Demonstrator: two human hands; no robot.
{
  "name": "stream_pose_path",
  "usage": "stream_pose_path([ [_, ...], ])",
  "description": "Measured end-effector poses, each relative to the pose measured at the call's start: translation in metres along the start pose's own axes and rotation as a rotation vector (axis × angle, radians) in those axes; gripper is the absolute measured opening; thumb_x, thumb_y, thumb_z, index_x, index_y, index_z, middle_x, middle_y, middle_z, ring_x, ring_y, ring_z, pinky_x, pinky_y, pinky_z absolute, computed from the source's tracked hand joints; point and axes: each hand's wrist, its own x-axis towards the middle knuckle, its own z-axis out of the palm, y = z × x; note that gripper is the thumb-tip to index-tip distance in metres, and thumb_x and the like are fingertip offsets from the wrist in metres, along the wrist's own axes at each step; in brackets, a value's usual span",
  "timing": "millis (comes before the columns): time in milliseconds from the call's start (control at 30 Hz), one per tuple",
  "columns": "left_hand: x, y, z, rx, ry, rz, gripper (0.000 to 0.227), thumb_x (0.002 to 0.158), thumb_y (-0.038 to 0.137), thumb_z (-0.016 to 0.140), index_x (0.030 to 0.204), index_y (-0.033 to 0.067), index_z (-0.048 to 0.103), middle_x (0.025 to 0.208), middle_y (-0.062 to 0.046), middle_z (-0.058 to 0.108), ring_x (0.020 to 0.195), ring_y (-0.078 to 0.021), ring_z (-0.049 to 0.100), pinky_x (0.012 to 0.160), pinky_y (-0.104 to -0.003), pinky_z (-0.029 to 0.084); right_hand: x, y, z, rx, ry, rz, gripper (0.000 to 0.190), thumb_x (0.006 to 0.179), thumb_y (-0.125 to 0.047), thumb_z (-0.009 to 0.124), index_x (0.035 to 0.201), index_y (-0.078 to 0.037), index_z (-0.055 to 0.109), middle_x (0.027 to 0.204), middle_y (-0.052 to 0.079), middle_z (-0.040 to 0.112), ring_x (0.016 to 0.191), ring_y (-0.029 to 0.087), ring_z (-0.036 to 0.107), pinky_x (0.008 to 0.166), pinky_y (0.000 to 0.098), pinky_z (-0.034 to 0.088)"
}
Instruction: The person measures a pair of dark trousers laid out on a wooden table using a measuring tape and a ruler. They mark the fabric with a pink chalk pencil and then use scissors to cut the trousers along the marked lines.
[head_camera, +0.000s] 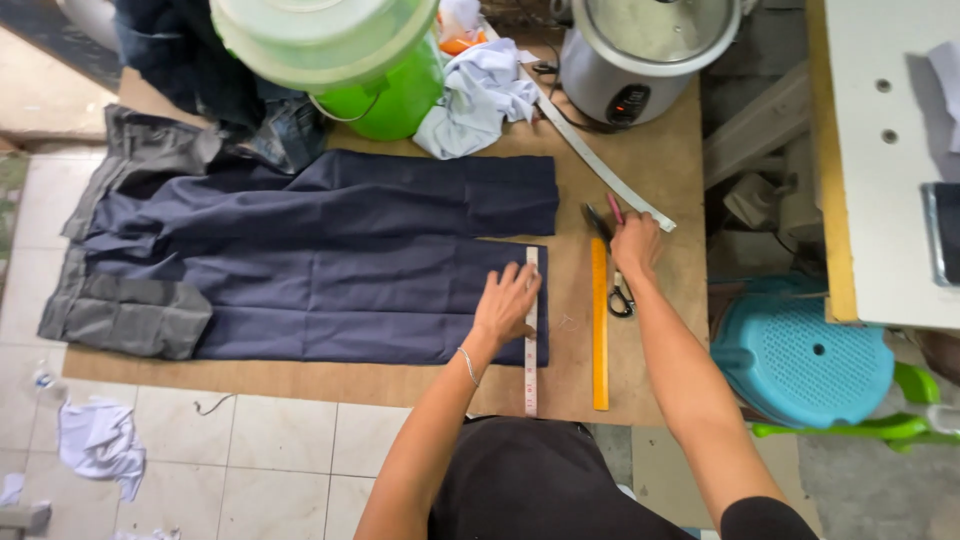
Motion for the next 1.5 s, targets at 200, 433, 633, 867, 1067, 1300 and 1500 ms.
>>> stream_pose_path([
  [200,-0.024,-0.004,0.009,-0.057,0.038,0.074,0.091,0.070,0.057,0.084,0.142,0.0121,0.053,0.143,-0.005,0.045,0.134,-0.0278,0.045,0.094,-0.048,0.052,-0.040,-0.031,-0.046,0.190,0.206,-0.043,0.017,0.099,-0.015,0.059,0.104,0.000,0.063,0.097,0.021,0.060,0.096,0.045,0.065,0.078,0.0550,0.055],
  [433,-0.025,-0.015,-0.014,-0.075,0.010,0.124,0.107,0.061,0.074,0.079,0.145,0.0127,0.053,0.145,-0.004,0.046,0.134,-0.0271,0.044,0.090,-0.048,0.053,-0.150,-0.075,-0.083,0.610,0.069,0.193,0.019,0.097,-0.021,0.064,0.108,-0.006,0.065,0.092,0.018,0.073,0.087,0.038,0.072,0.073,0.0494,0.056],
  [633,-0.025,-0.020,-0.041,-0.112,-0.037,0.121,0.110,0.061,0.069,0.083,0.148,0.0110,0.050,0.161,-0.008,0.036,0.147,-0.0340,0.033,0.111,-0.057,0.042,-0.256,-0.076,-0.033,0.943,-0.123,0.375,0.020,0.096,-0.016,0.063,0.112,-0.004,0.065,0.087,0.014,0.078,0.064,0.020,0.074,0.066,0.0337,0.058],
  [867,-0.019,-0.026,-0.044,-0.133,-0.102,0.096,0.125,0.060,0.072,0.082,0.159,0.0131,0.032,0.165,-0.006,0.034,0.153,-0.0355,0.025,0.116,-0.066,0.033,-0.297,-0.092,-0.016,0.896,-0.273,0.433,0.026,0.095,-0.014,0.058,0.118,-0.002,0.062,0.088,0.016,0.079,0.068,0.020,0.077,0.065,0.0347,0.059],
  [1067,-0.015,-0.027,-0.030,-0.068,-0.102,0.111,0.127,0.057,0.080,0.079,0.158,0.0151,0.037,0.163,-0.003,0.032,0.151,-0.0353,0.026,0.111,-0.065,0.039,-0.316,-0.112,-0.037,0.883,-0.307,0.491,0.030,0.098,-0.015,0.055,0.121,0.003,0.061,0.096,0.020,0.078,0.076,0.025,0.076,0.064,0.0332,0.060],
  [1300,-0.008,-0.028,-0.028,-0.051,-0.124,0.109,0.131,0.056,0.083,0.078,0.159,0.0148,0.035,0.164,-0.003,0.029,0.151,-0.0352,0.024,0.110,-0.066,0.039,-0.313,-0.114,-0.041,0.935,-0.272,0.495,0.028,0.099,-0.017,0.055,0.120,0.002,0.059,0.093,0.018,0.079,0.071,0.022,0.074,0.062,0.0293,0.060],
  [1500,-0.009,-0.026,-0.030,-0.062,-0.147,0.104,0.132,0.056,0.081,0.079,0.160,0.0145,0.032,0.165,-0.005,0.026,0.151,-0.0352,0.022,0.111,-0.067,0.038,-0.308,-0.109,-0.037,0.972,-0.274,0.504,0.029,0.099,-0.015,0.056,0.119,0.005,0.059,0.091,0.021,0.078,0.066,0.025,0.074,0.056,0.0303,0.061],
])
